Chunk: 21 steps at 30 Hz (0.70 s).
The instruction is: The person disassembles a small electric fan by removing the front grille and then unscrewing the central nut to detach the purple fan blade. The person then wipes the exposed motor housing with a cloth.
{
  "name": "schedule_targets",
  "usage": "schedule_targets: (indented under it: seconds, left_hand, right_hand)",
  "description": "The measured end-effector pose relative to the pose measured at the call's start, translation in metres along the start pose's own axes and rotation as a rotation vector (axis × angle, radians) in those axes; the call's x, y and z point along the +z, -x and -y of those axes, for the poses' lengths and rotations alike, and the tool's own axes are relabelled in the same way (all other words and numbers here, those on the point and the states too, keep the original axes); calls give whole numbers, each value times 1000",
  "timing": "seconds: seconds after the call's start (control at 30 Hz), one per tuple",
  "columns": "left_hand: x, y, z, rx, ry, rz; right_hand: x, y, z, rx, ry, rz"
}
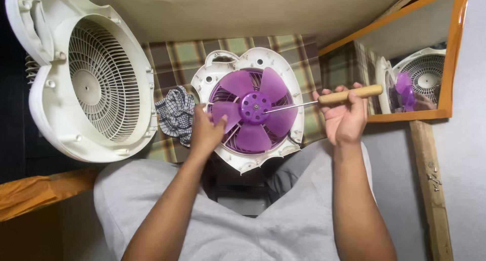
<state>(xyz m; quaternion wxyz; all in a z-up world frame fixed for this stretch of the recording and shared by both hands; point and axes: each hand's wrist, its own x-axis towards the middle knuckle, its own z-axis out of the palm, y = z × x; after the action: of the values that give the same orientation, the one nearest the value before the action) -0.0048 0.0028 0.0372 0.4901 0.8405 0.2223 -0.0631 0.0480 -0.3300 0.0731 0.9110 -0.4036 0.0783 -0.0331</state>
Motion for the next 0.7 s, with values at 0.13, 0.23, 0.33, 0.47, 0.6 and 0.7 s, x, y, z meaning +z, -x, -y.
schedule_targets:
  seconds: [0.13,0.23,0.33,0.47,0.6,0.7]
  left_hand:
    - [-4,16,-23,564,-553,-257]
    - [5,15,-33,691,-444,-85]
    - [16,7,-38,677,-156,110]
    - [26,-4,-42,766,-242,101]
    - [20,-9,-40,762,-209,172]
    - [19,-11,-40,729,-200,188]
  right_hand:
    - [13,7,-2,-150,224,-7]
    - [23,13,-4,-299,386,-1]
    - [32,17,-10,-359,451,22]
    - [43,24,-17,-359,478,67]
    - [50,23,-22,-392,478,94]
    - [51,20,-23,-402,461,98]
